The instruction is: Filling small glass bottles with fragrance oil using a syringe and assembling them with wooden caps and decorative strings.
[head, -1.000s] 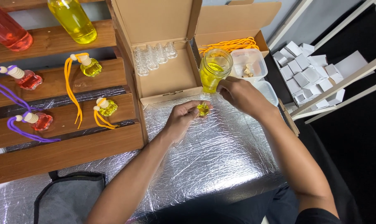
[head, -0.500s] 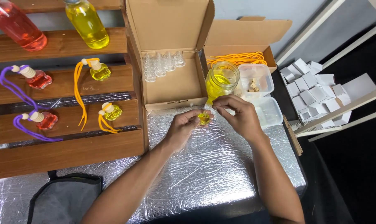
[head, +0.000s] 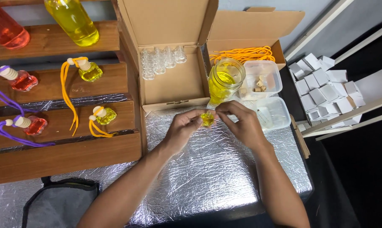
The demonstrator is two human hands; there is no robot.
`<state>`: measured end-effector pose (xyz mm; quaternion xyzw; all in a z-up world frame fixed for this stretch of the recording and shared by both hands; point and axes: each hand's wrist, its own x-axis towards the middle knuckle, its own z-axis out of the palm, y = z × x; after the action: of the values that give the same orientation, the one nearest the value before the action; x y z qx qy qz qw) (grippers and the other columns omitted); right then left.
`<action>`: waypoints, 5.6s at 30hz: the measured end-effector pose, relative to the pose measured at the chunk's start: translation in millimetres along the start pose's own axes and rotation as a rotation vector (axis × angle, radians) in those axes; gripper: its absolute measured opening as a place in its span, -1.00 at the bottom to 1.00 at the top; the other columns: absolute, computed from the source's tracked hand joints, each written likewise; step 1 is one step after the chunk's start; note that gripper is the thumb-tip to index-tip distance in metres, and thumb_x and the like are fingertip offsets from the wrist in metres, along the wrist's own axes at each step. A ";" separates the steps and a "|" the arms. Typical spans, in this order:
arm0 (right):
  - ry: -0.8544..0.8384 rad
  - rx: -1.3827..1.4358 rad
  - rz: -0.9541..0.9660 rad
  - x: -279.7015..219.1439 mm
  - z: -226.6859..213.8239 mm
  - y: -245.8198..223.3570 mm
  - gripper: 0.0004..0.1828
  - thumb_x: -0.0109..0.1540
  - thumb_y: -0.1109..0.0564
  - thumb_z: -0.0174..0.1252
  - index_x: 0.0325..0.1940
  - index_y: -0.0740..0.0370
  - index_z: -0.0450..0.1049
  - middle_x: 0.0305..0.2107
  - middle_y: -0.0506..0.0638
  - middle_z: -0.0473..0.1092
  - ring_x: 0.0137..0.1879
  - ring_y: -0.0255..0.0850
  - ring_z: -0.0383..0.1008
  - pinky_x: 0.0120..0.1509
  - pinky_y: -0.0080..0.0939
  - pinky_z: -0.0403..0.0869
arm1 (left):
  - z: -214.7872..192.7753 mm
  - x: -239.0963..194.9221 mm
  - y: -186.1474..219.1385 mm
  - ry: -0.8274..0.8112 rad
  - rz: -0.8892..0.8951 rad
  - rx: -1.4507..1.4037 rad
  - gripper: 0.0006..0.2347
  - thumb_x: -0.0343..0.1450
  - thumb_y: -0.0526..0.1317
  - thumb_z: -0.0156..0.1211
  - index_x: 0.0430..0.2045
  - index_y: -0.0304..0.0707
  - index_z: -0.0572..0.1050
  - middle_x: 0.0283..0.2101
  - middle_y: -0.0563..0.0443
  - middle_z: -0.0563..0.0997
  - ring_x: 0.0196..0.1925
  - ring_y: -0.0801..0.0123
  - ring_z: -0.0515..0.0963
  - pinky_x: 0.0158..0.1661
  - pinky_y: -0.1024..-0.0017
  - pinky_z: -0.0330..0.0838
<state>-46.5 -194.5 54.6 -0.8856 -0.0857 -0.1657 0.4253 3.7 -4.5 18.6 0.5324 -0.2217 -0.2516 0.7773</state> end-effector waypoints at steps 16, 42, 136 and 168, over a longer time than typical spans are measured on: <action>-0.246 -0.087 -0.317 -7.3 66.0 -1.2 -0.81 0.24 0.35 0.21 -0.08 0.25 0.59 -0.10 0.19 0.51 0.06 0.22 0.48 0.17 0.10 0.47 | -9.3 4.2 15.1 0.117 0.200 -0.197 -0.59 0.50 -0.13 0.08 0.14 -0.51 0.42 0.07 -0.39 0.59 0.11 0.10 0.59 0.08 0.30 0.47; 0.220 0.090 -0.017 -1.6 9.6 -17.9 -0.81 0.23 0.41 0.27 -0.10 0.29 0.66 -0.28 0.09 0.60 -0.18 -0.08 0.68 0.00 -0.13 0.67 | -12.4 0.5 -29.8 0.031 0.041 0.030 -0.69 0.51 -0.26 0.01 0.10 -0.43 0.48 -0.10 -0.30 0.65 -0.02 0.18 0.62 0.05 0.22 0.45; 0.068 0.260 -0.247 -3.6 33.5 4.2 -0.42 -0.06 0.49 0.47 0.04 0.50 0.52 -0.20 0.28 0.52 0.02 0.21 0.61 0.13 0.18 0.56 | -9.1 -1.1 -30.8 0.065 -0.059 -0.313 -0.68 0.46 -0.21 0.17 0.00 -0.53 0.53 -0.16 -0.29 0.64 -0.06 0.17 0.61 0.05 0.22 0.49; 0.097 0.145 -0.248 -6.4 49.9 13.1 -0.39 -0.05 0.26 0.59 0.03 0.33 0.49 -0.07 0.16 0.55 0.14 0.10 0.51 0.26 0.12 0.46 | -5.1 -2.6 -3.9 0.030 -0.040 -0.271 -0.71 0.53 -0.19 0.08 -0.09 -0.54 0.55 -0.35 -0.16 0.55 -0.34 0.43 0.43 -0.41 0.59 0.28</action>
<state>-37.6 -163.7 13.7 -0.8260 -0.1856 -0.2531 0.4682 4.2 -0.4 13.1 0.4305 -0.1632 -0.2866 0.8402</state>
